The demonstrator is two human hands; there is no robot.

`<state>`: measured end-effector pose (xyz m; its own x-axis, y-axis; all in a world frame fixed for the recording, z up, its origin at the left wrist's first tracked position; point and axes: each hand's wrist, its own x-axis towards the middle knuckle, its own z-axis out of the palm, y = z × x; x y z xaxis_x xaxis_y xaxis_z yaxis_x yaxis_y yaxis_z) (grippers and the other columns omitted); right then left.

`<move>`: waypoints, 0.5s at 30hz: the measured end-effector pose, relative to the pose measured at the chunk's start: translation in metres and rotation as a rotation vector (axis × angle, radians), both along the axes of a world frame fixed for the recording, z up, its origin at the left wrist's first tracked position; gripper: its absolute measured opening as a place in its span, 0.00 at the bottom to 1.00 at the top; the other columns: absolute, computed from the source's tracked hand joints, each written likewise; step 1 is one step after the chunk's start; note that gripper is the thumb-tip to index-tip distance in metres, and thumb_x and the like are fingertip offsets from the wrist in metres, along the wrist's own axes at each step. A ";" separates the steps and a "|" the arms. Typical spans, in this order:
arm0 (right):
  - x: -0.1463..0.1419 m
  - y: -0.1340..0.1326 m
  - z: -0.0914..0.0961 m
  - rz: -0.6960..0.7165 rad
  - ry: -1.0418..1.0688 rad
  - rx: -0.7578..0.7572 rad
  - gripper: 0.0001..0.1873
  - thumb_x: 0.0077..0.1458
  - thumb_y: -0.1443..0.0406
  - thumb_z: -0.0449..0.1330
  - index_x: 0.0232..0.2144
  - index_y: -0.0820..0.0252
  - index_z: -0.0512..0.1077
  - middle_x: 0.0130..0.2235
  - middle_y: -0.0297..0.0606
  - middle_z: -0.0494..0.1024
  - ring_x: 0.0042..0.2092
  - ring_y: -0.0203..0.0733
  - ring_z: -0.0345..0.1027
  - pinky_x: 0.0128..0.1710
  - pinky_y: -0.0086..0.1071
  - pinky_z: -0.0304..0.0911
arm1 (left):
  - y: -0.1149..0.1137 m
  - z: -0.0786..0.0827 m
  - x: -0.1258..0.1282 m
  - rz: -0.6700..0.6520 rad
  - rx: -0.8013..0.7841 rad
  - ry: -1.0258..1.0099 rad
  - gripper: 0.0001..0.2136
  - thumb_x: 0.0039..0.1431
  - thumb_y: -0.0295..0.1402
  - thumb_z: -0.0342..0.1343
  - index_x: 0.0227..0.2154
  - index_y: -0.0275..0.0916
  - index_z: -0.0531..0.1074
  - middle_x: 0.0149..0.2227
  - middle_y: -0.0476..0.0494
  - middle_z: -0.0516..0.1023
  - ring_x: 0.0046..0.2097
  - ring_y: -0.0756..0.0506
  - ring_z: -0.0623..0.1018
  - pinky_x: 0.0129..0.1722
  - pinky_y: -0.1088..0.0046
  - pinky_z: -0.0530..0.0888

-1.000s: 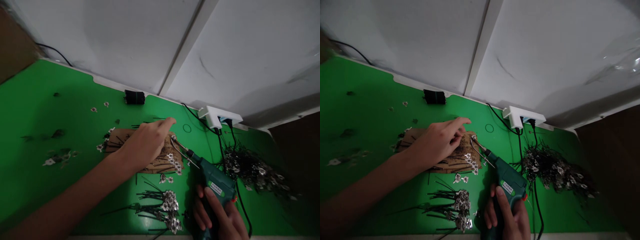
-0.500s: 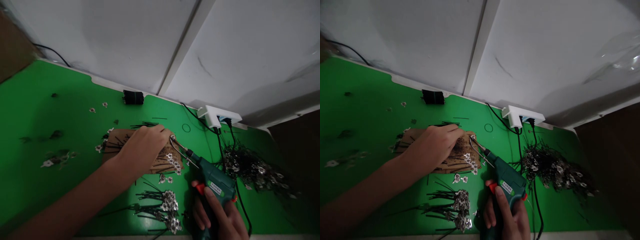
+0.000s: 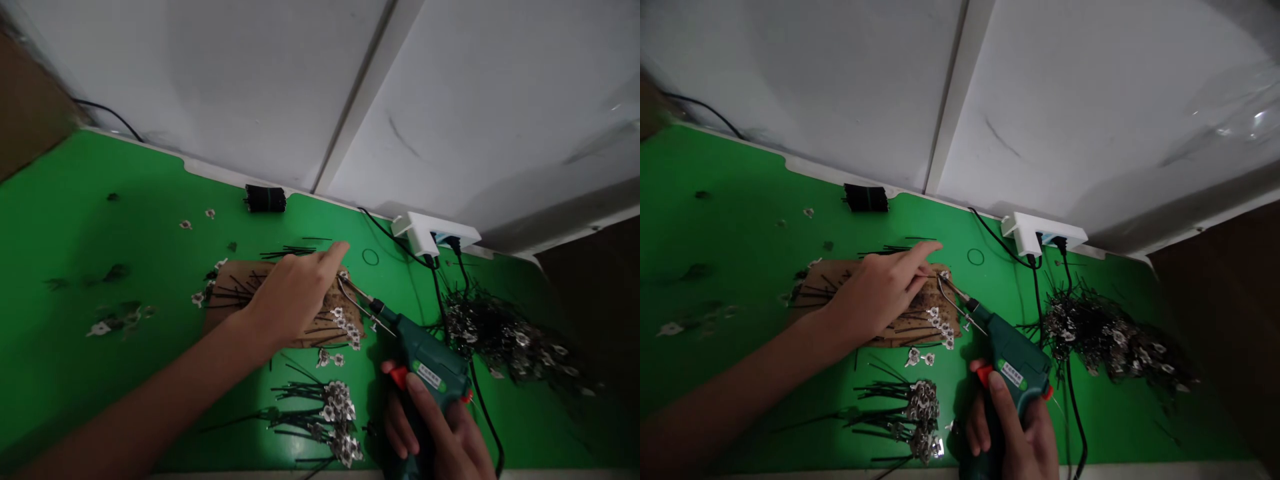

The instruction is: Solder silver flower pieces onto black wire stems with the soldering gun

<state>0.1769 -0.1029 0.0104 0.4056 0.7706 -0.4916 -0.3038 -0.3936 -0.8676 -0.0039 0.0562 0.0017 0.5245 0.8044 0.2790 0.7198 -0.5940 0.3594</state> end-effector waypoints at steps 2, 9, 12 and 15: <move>0.000 0.000 -0.001 -0.015 -0.004 0.011 0.19 0.49 0.53 0.72 0.28 0.58 0.69 0.16 0.26 0.62 0.17 0.32 0.56 0.18 0.28 0.54 | -0.002 0.003 0.003 -0.003 0.010 0.031 0.27 0.59 0.17 0.54 0.61 0.35 0.60 0.38 0.47 0.82 0.36 0.47 0.82 0.33 0.75 0.74; 0.004 0.000 -0.004 0.037 -0.021 -0.007 0.19 0.49 0.52 0.72 0.31 0.59 0.71 0.17 0.26 0.62 0.17 0.33 0.56 0.18 0.28 0.55 | -0.003 0.010 0.009 0.030 -0.016 0.123 0.24 0.59 0.17 0.54 0.58 0.36 0.59 0.37 0.48 0.81 0.37 0.46 0.82 0.31 0.75 0.72; 0.005 -0.001 -0.006 0.016 -0.026 -0.008 0.19 0.50 0.52 0.71 0.34 0.60 0.72 0.15 0.25 0.61 0.16 0.33 0.55 0.17 0.28 0.54 | -0.003 0.011 0.009 0.039 -0.040 0.131 0.24 0.60 0.18 0.54 0.57 0.36 0.57 0.37 0.50 0.80 0.37 0.46 0.82 0.31 0.74 0.72; 0.008 -0.002 -0.010 0.029 -0.025 0.011 0.19 0.50 0.52 0.71 0.34 0.60 0.73 0.15 0.25 0.61 0.16 0.34 0.56 0.17 0.29 0.55 | -0.002 0.012 0.011 0.046 -0.053 0.115 0.24 0.59 0.18 0.54 0.56 0.37 0.55 0.38 0.49 0.79 0.37 0.46 0.81 0.32 0.74 0.72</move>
<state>0.1846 -0.1054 -0.0001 0.3953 0.7874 -0.4730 -0.2703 -0.3925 -0.8792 0.0070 0.0545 0.0141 0.5125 0.8406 0.1752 0.7844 -0.5413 0.3028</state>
